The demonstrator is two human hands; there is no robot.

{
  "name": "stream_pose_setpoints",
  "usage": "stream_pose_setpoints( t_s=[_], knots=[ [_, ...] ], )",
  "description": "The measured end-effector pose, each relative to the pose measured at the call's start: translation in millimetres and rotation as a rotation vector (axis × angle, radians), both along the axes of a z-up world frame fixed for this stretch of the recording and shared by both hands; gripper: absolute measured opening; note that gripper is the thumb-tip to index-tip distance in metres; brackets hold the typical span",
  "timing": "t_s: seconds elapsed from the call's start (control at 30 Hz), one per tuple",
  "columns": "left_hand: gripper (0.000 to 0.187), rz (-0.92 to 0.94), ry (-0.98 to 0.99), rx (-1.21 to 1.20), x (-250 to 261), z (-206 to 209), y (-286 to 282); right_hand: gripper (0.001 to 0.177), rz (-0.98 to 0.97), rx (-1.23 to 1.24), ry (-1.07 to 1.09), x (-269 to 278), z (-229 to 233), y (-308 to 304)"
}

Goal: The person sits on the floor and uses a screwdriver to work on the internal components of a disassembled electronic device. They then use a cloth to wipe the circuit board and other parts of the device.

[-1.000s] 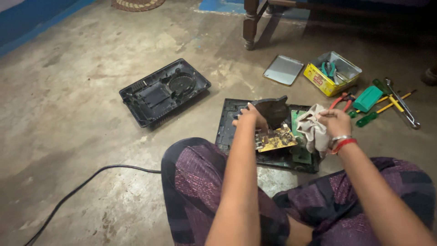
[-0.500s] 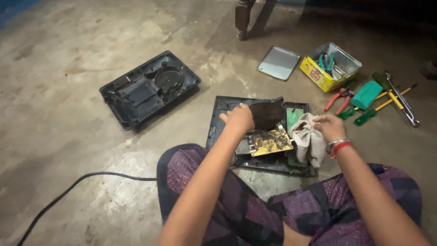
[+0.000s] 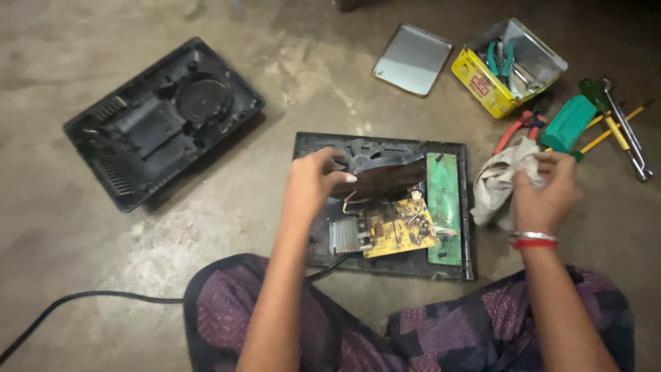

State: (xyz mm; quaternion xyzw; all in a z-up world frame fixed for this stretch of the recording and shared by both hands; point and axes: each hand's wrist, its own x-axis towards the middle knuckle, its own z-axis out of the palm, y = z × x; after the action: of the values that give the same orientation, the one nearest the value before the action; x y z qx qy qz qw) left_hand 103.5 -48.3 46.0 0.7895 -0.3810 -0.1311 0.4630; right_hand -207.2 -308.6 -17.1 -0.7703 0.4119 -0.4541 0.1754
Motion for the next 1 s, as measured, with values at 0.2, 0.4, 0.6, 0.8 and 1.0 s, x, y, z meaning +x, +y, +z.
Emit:
stream_pose_setpoints(
  t_s=[0.2,0.4,0.6,0.8,1.0],
  knots=[
    [0.033,-0.203,0.022,0.054,26,-4,-2,0.042,0.351,0.714,0.048,39,-52,-14],
    [0.035,-0.249,0.237,0.128,35,2,-8,0.036,0.477,1.163,0.209,53,-63,-3],
    [0.028,-0.302,0.348,0.147,38,7,-10,0.05,0.433,1.354,0.258,64,-47,5],
    [0.028,-0.289,0.356,0.126,36,5,-10,0.052,0.417,1.412,0.116,66,-47,11],
    [0.031,-0.246,0.304,0.183,35,4,-9,0.044,0.449,1.304,0.119,50,-66,11]
  ],
)
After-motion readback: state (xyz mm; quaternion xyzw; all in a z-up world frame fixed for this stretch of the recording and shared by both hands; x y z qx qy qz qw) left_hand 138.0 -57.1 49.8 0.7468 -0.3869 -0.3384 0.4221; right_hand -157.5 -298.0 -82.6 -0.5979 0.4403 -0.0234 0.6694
